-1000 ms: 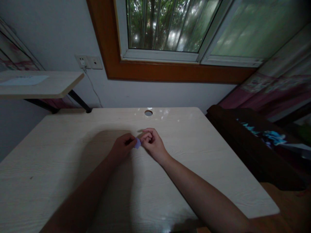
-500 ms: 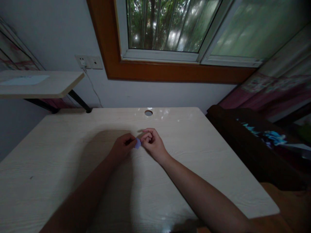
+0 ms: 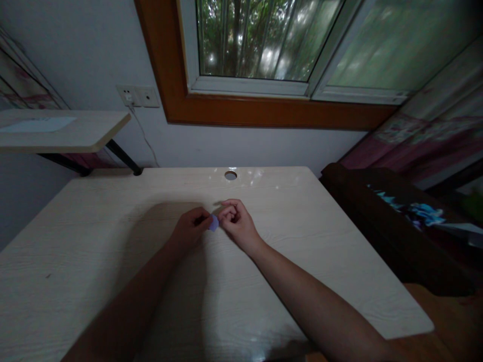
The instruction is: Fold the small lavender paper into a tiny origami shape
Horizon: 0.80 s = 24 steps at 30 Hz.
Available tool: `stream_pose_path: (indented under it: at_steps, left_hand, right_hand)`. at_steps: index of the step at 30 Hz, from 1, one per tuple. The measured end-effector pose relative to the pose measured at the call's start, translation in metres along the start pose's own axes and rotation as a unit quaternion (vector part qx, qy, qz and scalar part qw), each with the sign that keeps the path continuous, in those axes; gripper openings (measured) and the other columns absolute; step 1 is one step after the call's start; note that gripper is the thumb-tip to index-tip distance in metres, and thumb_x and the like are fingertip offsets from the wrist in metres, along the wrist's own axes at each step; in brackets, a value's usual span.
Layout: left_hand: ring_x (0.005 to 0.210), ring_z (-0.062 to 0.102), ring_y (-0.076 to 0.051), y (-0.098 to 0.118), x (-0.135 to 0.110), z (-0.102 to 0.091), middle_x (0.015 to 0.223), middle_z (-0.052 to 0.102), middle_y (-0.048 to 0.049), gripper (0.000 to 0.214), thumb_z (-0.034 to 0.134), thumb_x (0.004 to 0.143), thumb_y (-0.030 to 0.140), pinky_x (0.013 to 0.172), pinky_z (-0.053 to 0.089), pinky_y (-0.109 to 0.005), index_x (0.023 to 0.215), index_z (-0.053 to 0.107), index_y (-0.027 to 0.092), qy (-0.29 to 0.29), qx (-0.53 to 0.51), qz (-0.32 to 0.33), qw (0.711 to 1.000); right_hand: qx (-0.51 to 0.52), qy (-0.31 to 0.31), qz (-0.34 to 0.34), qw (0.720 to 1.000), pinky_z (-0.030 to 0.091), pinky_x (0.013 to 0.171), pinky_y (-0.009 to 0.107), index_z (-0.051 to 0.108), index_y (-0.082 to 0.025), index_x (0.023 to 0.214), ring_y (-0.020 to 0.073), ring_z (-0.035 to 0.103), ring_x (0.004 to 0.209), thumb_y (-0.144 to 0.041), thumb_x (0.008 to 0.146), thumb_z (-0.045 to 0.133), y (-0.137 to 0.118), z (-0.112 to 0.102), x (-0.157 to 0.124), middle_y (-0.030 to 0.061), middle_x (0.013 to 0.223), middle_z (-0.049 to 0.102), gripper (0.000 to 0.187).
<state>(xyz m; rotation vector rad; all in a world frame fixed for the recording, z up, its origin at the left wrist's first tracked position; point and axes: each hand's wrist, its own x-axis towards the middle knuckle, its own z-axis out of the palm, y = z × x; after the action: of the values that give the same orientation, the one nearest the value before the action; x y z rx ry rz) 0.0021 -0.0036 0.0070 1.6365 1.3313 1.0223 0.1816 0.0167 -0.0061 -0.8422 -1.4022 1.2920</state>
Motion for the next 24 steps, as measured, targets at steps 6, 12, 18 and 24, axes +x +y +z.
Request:
stream_pose_path:
  at_steps: [6,12,18,24]
  left_hand:
    - [0.064,0.05,-0.013,0.0036,-0.0002,-0.0002,0.066,0.055,0.0018,0.021,0.06,0.082,0.035,0.063,0.038,-0.024,0.07,0.059,0.017,0.006,0.01,0.005,1.0]
    - [0.066,0.051,-0.013,-0.0006,-0.0005,0.0009,0.069,0.057,0.0013,0.021,0.06,0.082,0.036,0.063,0.04,-0.024,0.073,0.06,0.017,0.002,-0.007,0.003,1.0]
    - [0.065,0.05,-0.012,0.0031,-0.0003,0.0,0.067,0.055,0.0021,0.02,0.06,0.083,0.033,0.063,0.038,-0.023,0.07,0.059,0.017,0.002,-0.004,0.009,1.0]
    - [0.064,0.05,-0.013,0.0042,-0.0008,-0.0003,0.067,0.056,0.0017,0.02,0.061,0.082,0.034,0.063,0.039,-0.024,0.072,0.06,0.016,0.001,-0.007,0.001,1.0]
  right_hand:
    - [0.002,-0.003,-0.01,1.0,0.038,0.055,0.025,0.052,-0.024,0.11,0.0111,0.05,0.057,-0.023,0.078,0.068,0.0038,0.0002,0.0008,-0.0019,0.077,0.065,0.036]
    - [-0.011,-0.002,-0.009,1.0,0.04,0.056,0.026,0.051,-0.024,0.11,0.0118,0.052,0.058,-0.023,0.077,0.068,0.0021,0.0006,0.0008,-0.0017,0.077,0.065,0.037]
    - [-0.002,-0.007,-0.014,1.0,0.039,0.056,0.026,0.052,-0.025,0.11,0.0115,0.051,0.057,-0.021,0.078,0.067,0.0027,-0.0007,0.0004,-0.0019,0.079,0.065,0.036]
    - [-0.006,-0.005,-0.006,1.0,0.04,0.056,0.026,0.052,-0.025,0.111,0.0115,0.051,0.057,-0.023,0.078,0.067,0.0028,-0.0004,-0.0001,-0.0019,0.079,0.065,0.036]
